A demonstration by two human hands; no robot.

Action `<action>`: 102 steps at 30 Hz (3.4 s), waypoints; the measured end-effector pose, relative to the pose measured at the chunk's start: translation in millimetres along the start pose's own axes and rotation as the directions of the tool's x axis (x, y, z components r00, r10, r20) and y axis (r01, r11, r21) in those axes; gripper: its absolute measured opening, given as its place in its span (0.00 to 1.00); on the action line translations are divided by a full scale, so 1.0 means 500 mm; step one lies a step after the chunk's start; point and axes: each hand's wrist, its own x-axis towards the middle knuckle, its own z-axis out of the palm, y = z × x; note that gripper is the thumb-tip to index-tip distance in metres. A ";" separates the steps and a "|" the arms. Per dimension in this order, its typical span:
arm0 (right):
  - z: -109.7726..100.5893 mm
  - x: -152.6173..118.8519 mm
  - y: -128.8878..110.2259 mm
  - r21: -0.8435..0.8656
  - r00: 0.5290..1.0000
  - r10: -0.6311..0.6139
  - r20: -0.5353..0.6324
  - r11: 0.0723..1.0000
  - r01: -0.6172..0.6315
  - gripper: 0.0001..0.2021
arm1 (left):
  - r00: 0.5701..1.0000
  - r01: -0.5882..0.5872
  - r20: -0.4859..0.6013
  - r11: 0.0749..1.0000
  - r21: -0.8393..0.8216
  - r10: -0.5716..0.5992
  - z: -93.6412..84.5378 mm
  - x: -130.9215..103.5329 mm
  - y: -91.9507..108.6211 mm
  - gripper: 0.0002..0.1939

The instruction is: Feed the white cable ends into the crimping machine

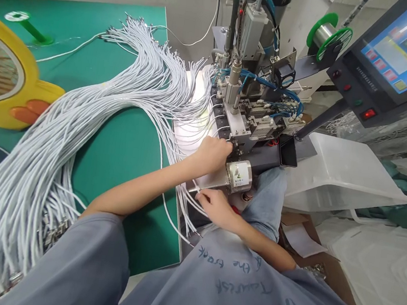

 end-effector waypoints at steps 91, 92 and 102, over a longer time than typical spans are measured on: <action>-0.231 0.108 0.125 0.313 0.818 0.147 -0.556 0.949 0.042 0.11 | 0.974 -0.187 -0.173 0.943 -0.274 0.143 0.090 0.047 0.003 0.15; -0.230 0.111 0.124 0.345 0.825 0.167 -0.540 0.938 0.036 0.11 | 0.974 -0.191 -0.171 0.940 -0.282 0.147 0.092 0.049 0.002 0.15; -0.222 0.127 0.128 0.419 0.849 0.192 -0.492 0.907 0.038 0.11 | 0.967 -0.233 -0.160 0.939 -0.251 0.197 0.082 0.045 -0.003 0.14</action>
